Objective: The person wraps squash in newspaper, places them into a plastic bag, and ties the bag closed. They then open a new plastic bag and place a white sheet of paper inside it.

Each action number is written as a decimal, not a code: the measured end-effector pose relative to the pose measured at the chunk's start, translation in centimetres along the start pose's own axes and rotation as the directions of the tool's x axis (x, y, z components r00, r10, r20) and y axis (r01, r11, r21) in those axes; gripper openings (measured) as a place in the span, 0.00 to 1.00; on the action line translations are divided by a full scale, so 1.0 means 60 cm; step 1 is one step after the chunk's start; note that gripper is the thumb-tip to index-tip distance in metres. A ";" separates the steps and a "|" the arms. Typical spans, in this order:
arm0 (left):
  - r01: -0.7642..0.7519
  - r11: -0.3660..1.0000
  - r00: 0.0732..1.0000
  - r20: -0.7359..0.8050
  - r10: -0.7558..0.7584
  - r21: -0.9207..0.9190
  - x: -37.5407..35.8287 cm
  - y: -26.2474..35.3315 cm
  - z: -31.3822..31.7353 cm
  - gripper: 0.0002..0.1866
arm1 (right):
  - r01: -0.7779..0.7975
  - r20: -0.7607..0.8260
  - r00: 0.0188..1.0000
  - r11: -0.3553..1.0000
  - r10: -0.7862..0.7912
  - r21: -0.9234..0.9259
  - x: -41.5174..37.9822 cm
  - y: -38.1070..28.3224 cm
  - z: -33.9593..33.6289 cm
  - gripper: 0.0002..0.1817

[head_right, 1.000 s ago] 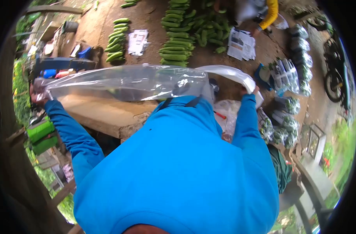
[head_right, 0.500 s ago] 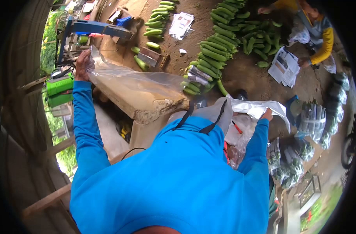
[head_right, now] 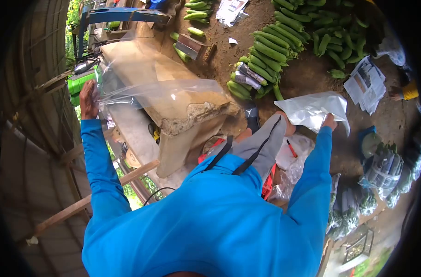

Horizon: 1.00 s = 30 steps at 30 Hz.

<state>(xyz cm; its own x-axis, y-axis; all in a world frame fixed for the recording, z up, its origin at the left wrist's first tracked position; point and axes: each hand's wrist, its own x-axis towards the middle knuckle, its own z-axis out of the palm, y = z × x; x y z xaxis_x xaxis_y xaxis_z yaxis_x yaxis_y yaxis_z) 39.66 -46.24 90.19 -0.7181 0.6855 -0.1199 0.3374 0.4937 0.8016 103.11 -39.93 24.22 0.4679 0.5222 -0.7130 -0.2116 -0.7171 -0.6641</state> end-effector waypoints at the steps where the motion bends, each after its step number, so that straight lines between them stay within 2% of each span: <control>1: 0.015 0.999 1.000 0.014 -0.014 -0.031 -0.005 -0.002 0.002 0.07 | 0.020 0.034 0.999 0.999 -0.021 0.038 0.007 0.003 0.011 0.22; 2: 0.030 0.997 0.999 0.027 -0.028 -0.064 -0.011 -0.002 0.008 0.06 | 0.041 0.068 0.997 0.996 -0.046 0.077 0.019 0.009 0.015 0.22; 3: 0.037 0.997 0.999 0.027 -0.035 -0.064 -0.015 -0.003 0.015 0.06 | 0.012 0.026 1.000 0.998 -0.014 0.061 0.002 -0.006 0.024 0.22; 4: 0.050 0.995 0.999 0.027 -0.047 -0.089 -0.018 -0.004 0.024 0.06 | -0.056 -0.003 0.998 0.997 0.056 -0.057 -0.012 -0.026 0.026 0.23; 6: 0.068 0.987 0.998 0.021 -0.066 -0.146 -0.029 0.003 0.047 0.05 | -0.187 0.087 0.977 0.977 0.196 -0.106 -0.001 -0.016 0.022 0.25; 8: 0.041 0.989 0.999 -0.020 -0.045 -0.140 -0.044 0.011 0.076 0.05 | -0.212 0.102 0.971 0.976 0.217 -0.056 0.008 0.012 0.020 0.25; 10: 0.006 0.991 0.998 -0.065 -0.015 -0.134 -0.054 0.020 0.098 0.05 | -0.514 0.129 0.841 0.851 0.525 -0.111 0.012 0.028 0.015 0.24; 11: 0.003 0.991 0.997 -0.071 -0.012 -0.133 -0.059 0.023 0.106 0.05 | -0.512 0.135 0.841 0.851 0.524 -0.112 -0.003 0.022 0.007 0.24; 13: 0.006 0.987 0.999 -0.034 -0.012 -0.159 -0.069 0.030 0.120 0.05 | -0.397 -0.024 0.889 0.743 0.457 -0.539 -0.058 0.008 -0.013 0.28; 14: -0.001 0.987 0.999 -0.033 -0.005 -0.158 -0.077 0.035 0.136 0.05 | -0.397 -0.021 0.889 0.747 0.458 -0.534 -0.047 0.031 -0.021 0.28; 15: 0.006 0.984 0.998 -0.058 -0.017 -0.176 -0.087 0.038 0.154 0.06 | -0.192 0.015 0.952 0.633 0.306 -0.750 -0.020 0.075 -0.031 0.29; 16: 0.014 0.981 0.996 -0.080 -0.030 -0.194 -0.092 0.042 0.159 0.06 | 0.012 0.091 0.983 0.440 0.160 -0.898 -0.010 0.100 -0.037 0.31; 17: 0.042 0.967 0.999 0.042 -0.033 -0.251 -0.089 0.033 0.146 0.06 | 0.111 0.170 0.967 0.292 0.187 -0.950 -0.060 0.042 -0.028 0.32; 18: 0.034 0.966 0.999 0.048 -0.023 -0.255 -0.090 0.035 0.145 0.06 | 0.231 0.247 0.967 0.183 0.068 -0.956 -0.069 0.048 -0.007 0.28; 20: 0.082 0.944 0.989 0.140 -0.038 -0.321 -0.092 0.036 0.150 0.06 | 0.467 0.489 0.872 0.342 -0.027 -0.815 -0.114 0.010 0.037 0.25; 21: 0.095 0.933 0.988 0.148 -0.045 -0.348 -0.093 0.040 0.150 0.06 | 0.605 0.505 0.794 0.520 -0.338 -0.603 -0.141 0.017 0.070 0.19; 22: 0.091 0.927 0.987 0.156 -0.036 -0.364 -0.093 0.050 0.146 0.06 | 0.704 0.546 0.700 0.575 -0.460 -0.417 -0.165 0.002 0.111 0.18; 23: 0.125 0.889 0.987 0.147 -0.066 -0.441 -0.091 0.065 0.141 0.06 | 0.581 0.565 0.743 0.765 -0.359 -0.278 -0.206 -0.034 0.153 0.22; 24: 0.154 0.842 0.986 0.140 -0.094 -0.517 -0.087 0.075 0.134 0.07 | 0.517 0.630 0.741 0.798 -0.234 -0.311 -0.240 -0.078 0.186 0.28; 25: 0.183 0.797 0.982 0.145 -0.121 -0.576 -0.072 0.078 0.113 0.07 | 0.100 0.557 0.819 0.921 0.138 -0.375 -0.290 -0.134 0.213 0.33; 26: 0.146 0.783 0.989 0.086 -0.118 -0.605 -0.077 0.104 0.106 0.07 | -0.063 0.614 0.734 0.929 0.290 -0.364 -0.319 -0.171 0.228 0.49; 28: 0.106 0.744 0.989 -0.007 -0.147 -0.659 -0.087 0.151 0.079 0.08 | -0.192 0.643 0.714 0.960 0.278 -0.202 -0.368 -0.204 0.245 0.56; 29: 0.083 0.737 0.991 -0.020 -0.130 -0.671 -0.079 0.151 0.047 0.08 | -0.249 0.625 0.714 0.949 0.315 -0.194 -0.373 -0.207 0.263 0.56; 30: 0.105 0.703 0.991 0.134 -0.015 -0.704 -0.064 0.148 0.007 0.08 | -0.307 0.607 0.711 0.933 0.355 -0.186 -0.376 -0.210 0.278 0.57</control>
<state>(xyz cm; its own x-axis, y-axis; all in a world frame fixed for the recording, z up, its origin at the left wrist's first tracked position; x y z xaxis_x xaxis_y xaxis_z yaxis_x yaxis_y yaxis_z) 45.67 -44.27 97.51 -0.6353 0.7435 -0.2089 -0.2668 0.0425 0.9628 80.92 -34.99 44.89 -0.2637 0.3966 -0.8793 -0.1815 -0.9157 -0.3586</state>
